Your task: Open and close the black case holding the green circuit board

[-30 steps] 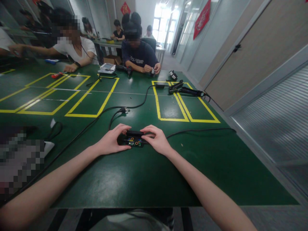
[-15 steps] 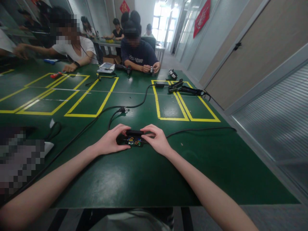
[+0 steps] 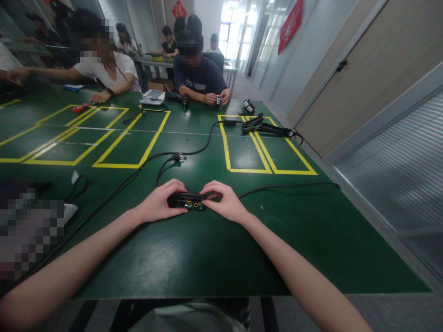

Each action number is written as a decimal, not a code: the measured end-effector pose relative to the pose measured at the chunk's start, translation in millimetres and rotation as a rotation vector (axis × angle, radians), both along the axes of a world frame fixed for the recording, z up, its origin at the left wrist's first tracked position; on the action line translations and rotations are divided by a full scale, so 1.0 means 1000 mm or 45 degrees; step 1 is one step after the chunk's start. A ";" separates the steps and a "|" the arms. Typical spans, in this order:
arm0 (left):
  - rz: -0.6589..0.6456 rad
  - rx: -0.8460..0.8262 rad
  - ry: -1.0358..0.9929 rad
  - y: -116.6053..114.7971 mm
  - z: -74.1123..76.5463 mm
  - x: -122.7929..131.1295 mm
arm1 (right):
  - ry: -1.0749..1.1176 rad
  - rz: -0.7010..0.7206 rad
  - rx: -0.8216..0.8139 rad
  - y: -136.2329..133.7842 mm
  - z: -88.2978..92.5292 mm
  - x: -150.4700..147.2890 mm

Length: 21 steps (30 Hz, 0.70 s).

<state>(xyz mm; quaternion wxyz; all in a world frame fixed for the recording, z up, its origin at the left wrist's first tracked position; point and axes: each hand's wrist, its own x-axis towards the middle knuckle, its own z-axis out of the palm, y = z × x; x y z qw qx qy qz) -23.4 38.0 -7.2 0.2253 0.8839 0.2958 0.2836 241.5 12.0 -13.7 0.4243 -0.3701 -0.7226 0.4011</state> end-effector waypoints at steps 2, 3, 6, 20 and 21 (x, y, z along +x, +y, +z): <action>-0.002 0.026 -0.007 0.000 0.001 0.001 | -0.115 0.070 0.074 -0.001 0.004 0.002; -0.002 0.040 -0.004 0.000 0.001 0.001 | -0.166 0.094 0.110 -0.001 0.006 0.003; -0.007 0.071 0.018 -0.002 0.001 0.002 | -0.252 0.120 0.181 -0.002 0.011 0.006; -0.047 0.011 0.029 -0.001 -0.001 0.002 | -0.437 0.138 0.336 0.000 0.005 0.009; -0.045 0.018 0.037 -0.002 -0.001 0.002 | -0.450 0.144 0.349 0.000 0.005 0.009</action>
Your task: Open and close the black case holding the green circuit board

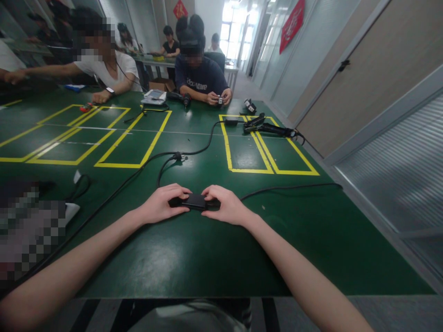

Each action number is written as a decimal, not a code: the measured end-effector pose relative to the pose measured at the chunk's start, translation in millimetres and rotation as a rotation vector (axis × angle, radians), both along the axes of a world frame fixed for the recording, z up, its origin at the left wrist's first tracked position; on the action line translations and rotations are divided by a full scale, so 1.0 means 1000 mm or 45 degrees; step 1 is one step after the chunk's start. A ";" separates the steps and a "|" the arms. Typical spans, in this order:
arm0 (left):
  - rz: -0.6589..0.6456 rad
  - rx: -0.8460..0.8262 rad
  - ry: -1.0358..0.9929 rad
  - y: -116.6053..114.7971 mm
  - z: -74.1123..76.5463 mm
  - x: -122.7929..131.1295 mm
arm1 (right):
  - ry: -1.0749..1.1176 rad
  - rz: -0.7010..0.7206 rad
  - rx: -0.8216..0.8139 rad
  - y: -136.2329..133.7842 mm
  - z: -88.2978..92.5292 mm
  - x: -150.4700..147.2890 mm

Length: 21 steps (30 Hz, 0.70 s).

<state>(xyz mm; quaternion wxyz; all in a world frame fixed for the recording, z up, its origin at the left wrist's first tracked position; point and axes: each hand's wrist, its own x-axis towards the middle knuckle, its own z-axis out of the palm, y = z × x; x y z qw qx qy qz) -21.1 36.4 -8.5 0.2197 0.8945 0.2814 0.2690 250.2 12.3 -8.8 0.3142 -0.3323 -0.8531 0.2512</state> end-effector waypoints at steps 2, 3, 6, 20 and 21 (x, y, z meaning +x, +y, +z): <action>0.018 0.007 0.024 -0.001 0.001 0.000 | -0.034 -0.015 0.030 0.000 0.000 0.000; 0.035 0.010 0.041 -0.001 0.002 0.001 | -0.052 -0.036 0.053 -0.001 -0.001 -0.001; 0.081 0.030 0.116 -0.003 0.004 0.002 | -0.115 -0.112 0.137 -0.002 -0.002 -0.004; 0.008 0.321 0.387 -0.006 0.003 0.013 | -0.334 -0.011 0.323 -0.004 0.002 -0.011; 0.008 0.334 0.385 -0.007 0.004 0.013 | -0.340 -0.005 0.336 -0.003 0.002 -0.012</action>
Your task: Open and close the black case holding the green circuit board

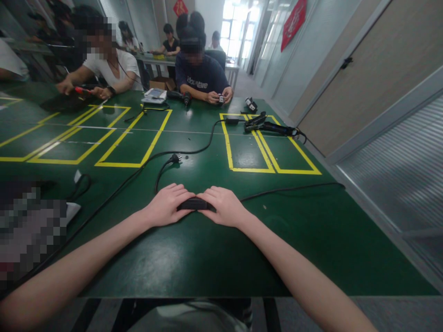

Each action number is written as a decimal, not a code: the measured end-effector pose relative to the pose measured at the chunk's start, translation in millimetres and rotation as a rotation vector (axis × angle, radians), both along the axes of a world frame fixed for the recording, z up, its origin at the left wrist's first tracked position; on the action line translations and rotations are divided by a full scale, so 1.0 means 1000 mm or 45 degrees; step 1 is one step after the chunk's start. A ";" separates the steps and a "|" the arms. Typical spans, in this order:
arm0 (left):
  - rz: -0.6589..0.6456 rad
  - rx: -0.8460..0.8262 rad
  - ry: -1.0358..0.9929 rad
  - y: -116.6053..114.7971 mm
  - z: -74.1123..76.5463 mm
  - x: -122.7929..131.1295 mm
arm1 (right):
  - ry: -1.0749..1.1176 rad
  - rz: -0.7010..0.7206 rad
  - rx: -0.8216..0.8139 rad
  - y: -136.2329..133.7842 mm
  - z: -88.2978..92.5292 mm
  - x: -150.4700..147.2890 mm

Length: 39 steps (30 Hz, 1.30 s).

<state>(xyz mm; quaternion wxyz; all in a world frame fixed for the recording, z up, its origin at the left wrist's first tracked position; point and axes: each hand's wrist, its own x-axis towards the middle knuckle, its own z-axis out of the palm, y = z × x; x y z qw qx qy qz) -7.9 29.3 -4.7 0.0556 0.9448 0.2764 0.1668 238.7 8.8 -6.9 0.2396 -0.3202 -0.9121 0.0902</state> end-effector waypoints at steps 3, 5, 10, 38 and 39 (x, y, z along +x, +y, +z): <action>-0.010 0.035 0.005 -0.001 0.002 0.000 | -0.015 0.004 0.029 0.000 0.000 0.000; -0.015 0.057 0.010 0.000 0.002 0.000 | -0.016 0.002 0.056 -0.001 0.000 -0.001; -0.032 0.112 0.009 0.001 0.001 0.000 | 0.064 0.025 0.173 -0.002 0.001 -0.002; 0.245 -0.694 -0.269 0.002 0.014 -0.005 | -0.014 0.037 0.288 -0.002 -0.006 0.000; 0.244 -0.619 -0.264 0.002 0.012 -0.006 | 0.003 0.048 0.234 -0.001 -0.006 0.000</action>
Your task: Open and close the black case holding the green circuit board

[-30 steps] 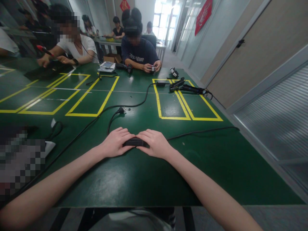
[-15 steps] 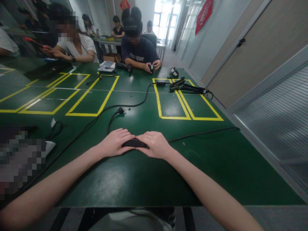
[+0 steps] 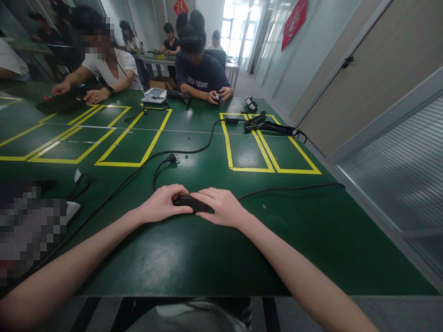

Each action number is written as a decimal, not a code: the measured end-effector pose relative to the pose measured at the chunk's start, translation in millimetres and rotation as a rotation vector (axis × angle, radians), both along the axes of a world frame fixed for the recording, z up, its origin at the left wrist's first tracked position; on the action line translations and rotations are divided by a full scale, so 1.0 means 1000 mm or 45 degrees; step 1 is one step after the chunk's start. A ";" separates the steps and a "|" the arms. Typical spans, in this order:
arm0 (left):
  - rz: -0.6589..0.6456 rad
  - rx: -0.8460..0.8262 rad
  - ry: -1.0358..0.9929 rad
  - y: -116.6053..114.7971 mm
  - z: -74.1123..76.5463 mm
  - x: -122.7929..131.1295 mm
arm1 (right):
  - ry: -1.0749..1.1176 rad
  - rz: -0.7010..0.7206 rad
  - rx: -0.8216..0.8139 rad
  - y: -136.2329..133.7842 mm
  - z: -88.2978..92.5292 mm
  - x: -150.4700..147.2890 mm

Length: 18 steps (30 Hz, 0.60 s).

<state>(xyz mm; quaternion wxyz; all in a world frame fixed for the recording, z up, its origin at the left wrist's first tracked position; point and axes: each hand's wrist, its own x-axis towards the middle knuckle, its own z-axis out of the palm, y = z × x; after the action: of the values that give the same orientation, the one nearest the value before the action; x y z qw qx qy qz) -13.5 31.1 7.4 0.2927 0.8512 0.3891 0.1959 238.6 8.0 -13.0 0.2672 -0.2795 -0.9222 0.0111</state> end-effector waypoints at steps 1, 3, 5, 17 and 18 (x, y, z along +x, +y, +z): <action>-0.008 0.081 0.021 0.000 -0.001 0.000 | 0.019 0.009 -0.048 0.000 0.000 0.000; -0.045 0.236 0.064 0.000 -0.004 0.001 | 0.063 0.009 -0.117 0.001 -0.001 0.000; -0.084 0.361 0.095 0.000 -0.006 0.002 | 0.112 0.000 -0.143 0.001 -0.001 0.000; -0.173 0.520 0.136 -0.002 -0.006 0.001 | 0.103 0.024 0.051 0.000 0.003 -0.003; -0.172 0.529 0.146 -0.002 -0.005 0.002 | 0.108 0.023 0.059 -0.001 0.004 -0.003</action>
<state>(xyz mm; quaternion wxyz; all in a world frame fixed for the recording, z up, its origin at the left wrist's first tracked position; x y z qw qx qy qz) -12.0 28.7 2.3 0.1010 0.9270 0.2987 0.2030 235.7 7.2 -9.3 0.3124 -0.2641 -0.9125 0.0041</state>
